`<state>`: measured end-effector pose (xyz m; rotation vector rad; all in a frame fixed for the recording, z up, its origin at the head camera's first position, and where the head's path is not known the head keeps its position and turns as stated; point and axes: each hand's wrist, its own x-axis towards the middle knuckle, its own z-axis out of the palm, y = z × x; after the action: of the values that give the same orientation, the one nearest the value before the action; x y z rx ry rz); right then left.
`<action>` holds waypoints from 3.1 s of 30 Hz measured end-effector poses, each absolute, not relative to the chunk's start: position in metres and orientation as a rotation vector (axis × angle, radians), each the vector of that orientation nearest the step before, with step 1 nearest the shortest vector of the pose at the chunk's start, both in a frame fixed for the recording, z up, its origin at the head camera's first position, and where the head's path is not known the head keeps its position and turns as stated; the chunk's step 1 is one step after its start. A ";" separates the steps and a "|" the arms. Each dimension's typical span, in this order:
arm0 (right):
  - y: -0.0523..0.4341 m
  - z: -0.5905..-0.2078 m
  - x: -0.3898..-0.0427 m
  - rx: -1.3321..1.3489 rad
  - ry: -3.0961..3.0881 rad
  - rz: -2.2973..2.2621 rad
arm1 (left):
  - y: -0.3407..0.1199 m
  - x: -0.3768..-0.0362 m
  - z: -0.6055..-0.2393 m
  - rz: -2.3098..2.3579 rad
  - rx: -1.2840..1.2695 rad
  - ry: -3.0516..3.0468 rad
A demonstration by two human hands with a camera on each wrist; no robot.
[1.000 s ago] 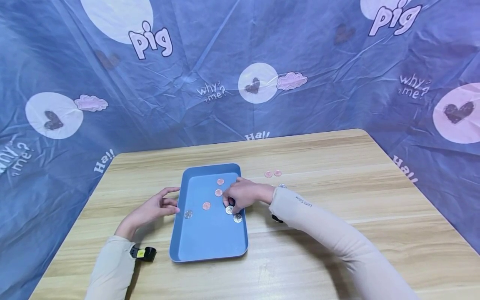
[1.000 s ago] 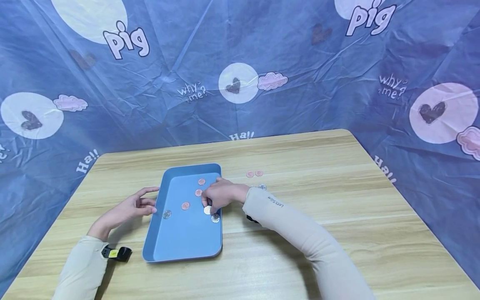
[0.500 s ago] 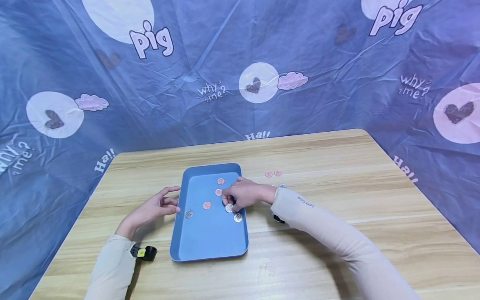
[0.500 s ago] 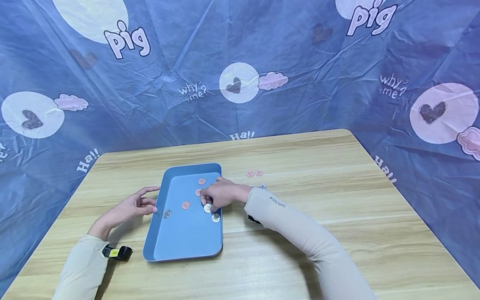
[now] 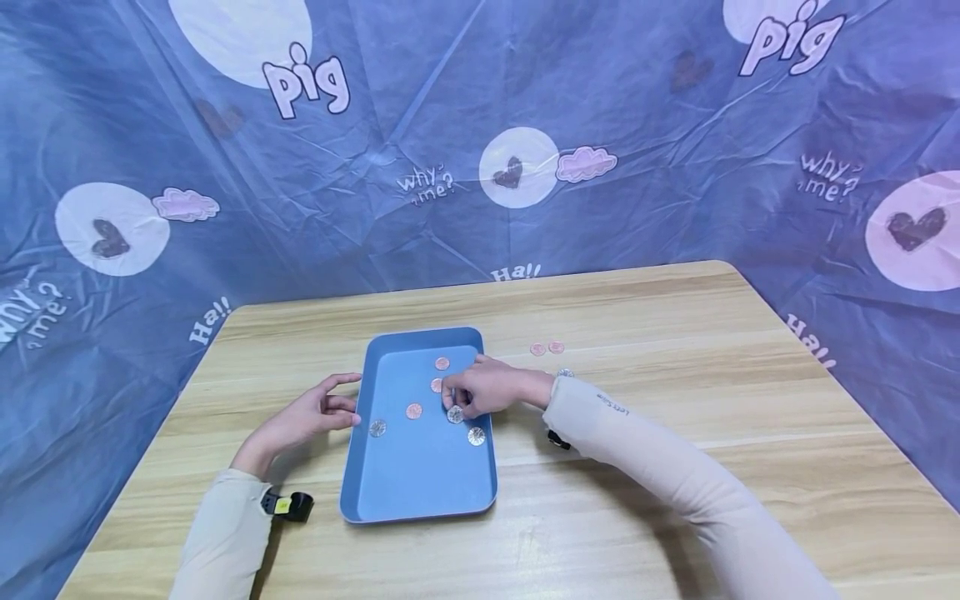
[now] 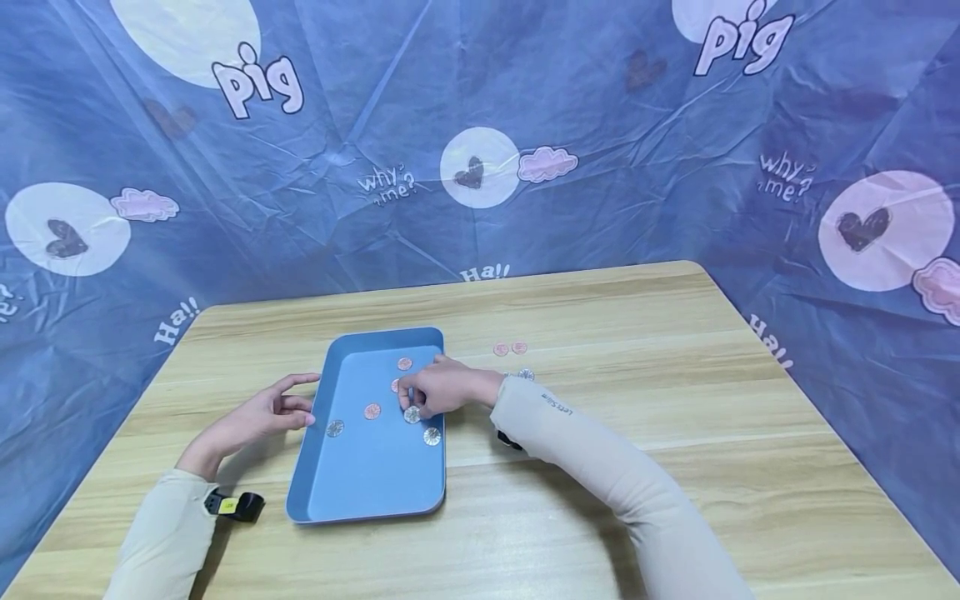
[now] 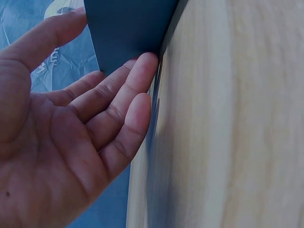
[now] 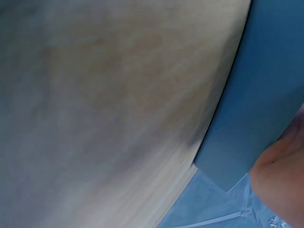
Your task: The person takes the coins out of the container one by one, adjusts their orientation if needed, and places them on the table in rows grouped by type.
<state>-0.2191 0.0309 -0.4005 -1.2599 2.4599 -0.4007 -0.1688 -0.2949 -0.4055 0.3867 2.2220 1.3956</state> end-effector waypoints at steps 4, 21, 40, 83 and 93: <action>0.031 -0.400 -0.220 -1.260 2.439 -0.452 | -0.296 -0.169 -0.406 1.391 0.389 2.221; 0.040 -0.377 -0.225 -1.124 2.128 -0.968 | -0.296 -0.168 -0.406 1.372 0.408 2.225; 0.087 -0.364 -0.238 -1.032 2.175 -1.153 | -0.296 -0.167 -0.407 1.367 0.443 2.223; 0.187 -0.371 -0.247 -0.735 2.305 -1.217 | -0.294 -0.164 -0.403 1.279 0.476 2.200; 0.201 -0.384 -0.247 -0.704 2.289 -1.220 | -0.294 -0.165 -0.408 1.244 0.454 2.248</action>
<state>-0.2468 0.2010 -0.3842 -0.7041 2.2890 -1.2195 -0.1655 -0.2940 -0.4078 0.4538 2.2479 1.2445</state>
